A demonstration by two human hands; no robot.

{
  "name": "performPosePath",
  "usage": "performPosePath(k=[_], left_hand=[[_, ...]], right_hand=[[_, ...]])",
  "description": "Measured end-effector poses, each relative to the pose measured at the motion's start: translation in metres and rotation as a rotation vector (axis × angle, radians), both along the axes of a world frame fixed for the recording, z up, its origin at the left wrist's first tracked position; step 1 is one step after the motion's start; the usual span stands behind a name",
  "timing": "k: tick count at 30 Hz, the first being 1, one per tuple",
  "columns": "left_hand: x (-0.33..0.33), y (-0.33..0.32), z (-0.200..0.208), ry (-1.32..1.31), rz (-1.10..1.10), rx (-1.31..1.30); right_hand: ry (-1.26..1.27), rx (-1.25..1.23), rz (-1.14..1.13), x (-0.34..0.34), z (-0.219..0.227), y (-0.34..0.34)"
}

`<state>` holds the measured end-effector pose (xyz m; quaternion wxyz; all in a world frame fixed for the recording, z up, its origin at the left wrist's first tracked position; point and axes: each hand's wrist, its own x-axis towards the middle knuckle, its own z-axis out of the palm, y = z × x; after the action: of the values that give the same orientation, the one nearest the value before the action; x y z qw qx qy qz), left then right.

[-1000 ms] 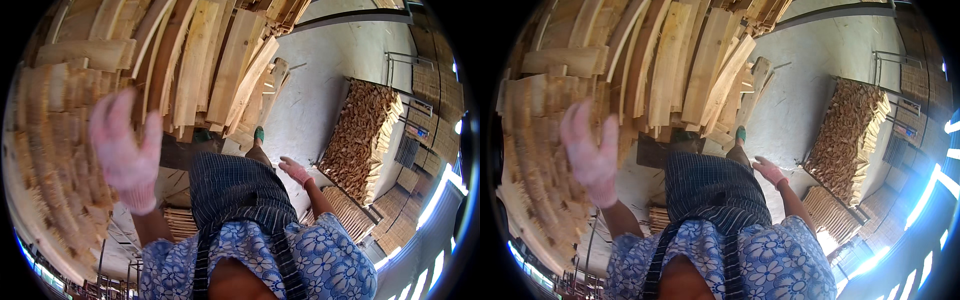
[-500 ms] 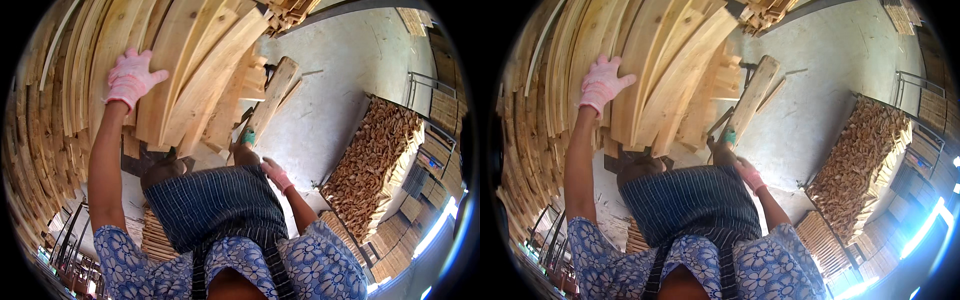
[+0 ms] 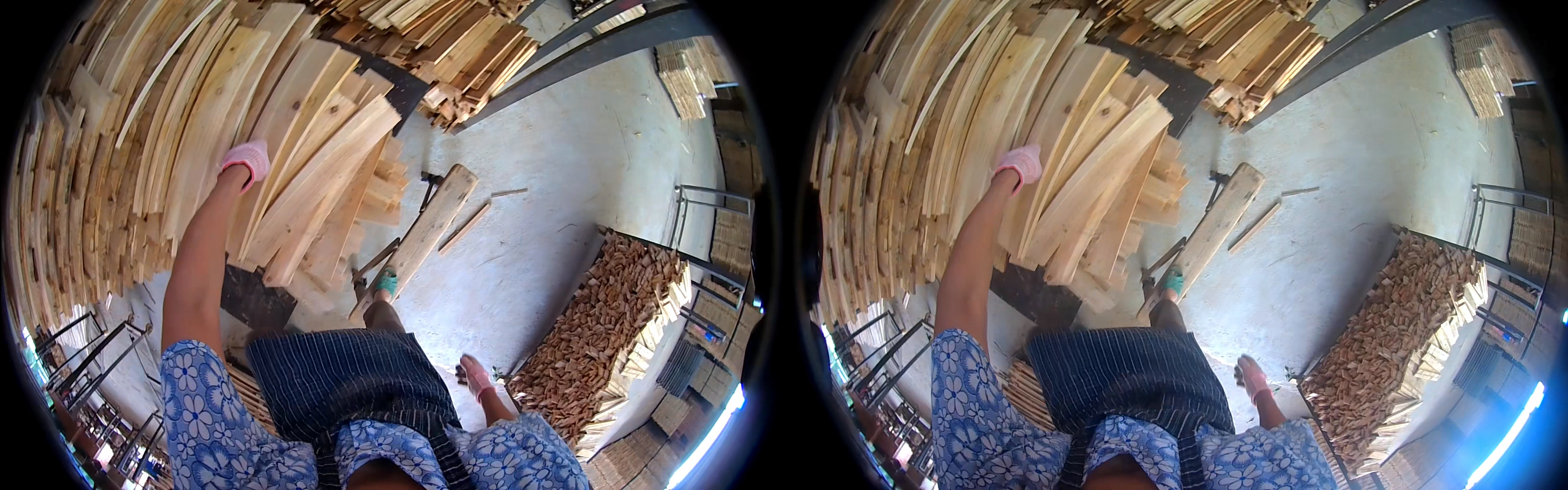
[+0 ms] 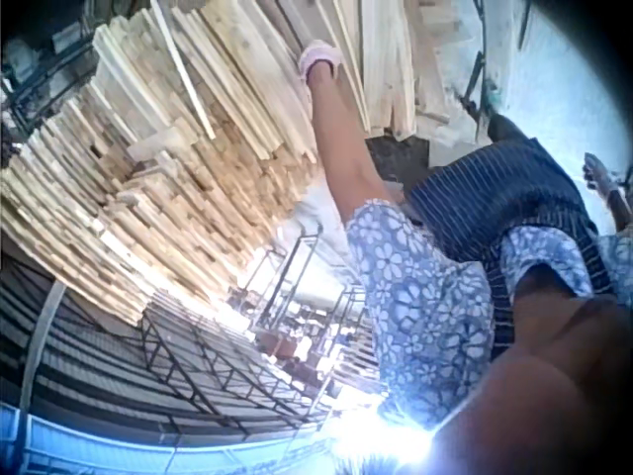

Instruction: The person picks up wooden planks from a large pile and stacks them onto a growing stack. They wear pink gloves and repeatedly lift, align, and place the planks by hand.

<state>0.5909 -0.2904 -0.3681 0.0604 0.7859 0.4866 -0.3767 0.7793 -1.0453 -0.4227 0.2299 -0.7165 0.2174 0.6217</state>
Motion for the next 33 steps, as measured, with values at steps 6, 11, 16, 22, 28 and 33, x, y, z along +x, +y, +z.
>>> performPosePath(k=[6,11,16,22,28,33], left_hand=[[0.020,-0.003,-0.005,0.086,0.030,-0.238],[0.048,-0.012,0.019,-0.105,0.327,-0.229],[0.019,-0.007,-0.017,-0.026,0.271,-0.153],[0.022,0.005,-0.058,-0.039,0.152,-0.144],[-0.012,0.023,-0.121,-0.005,0.081,-0.167],[0.002,0.020,-0.140,0.076,0.044,-0.218]], right_hand=[[0.164,-0.190,0.201,-0.001,0.013,-0.050],[-0.173,0.189,0.857,0.032,-0.086,-0.013],[-0.211,0.430,0.156,0.084,-0.007,0.256],[-0.433,0.757,0.722,0.115,0.070,0.346],[-0.753,0.623,1.135,0.189,0.188,0.382],[-1.005,0.565,1.080,0.259,0.254,0.364]])
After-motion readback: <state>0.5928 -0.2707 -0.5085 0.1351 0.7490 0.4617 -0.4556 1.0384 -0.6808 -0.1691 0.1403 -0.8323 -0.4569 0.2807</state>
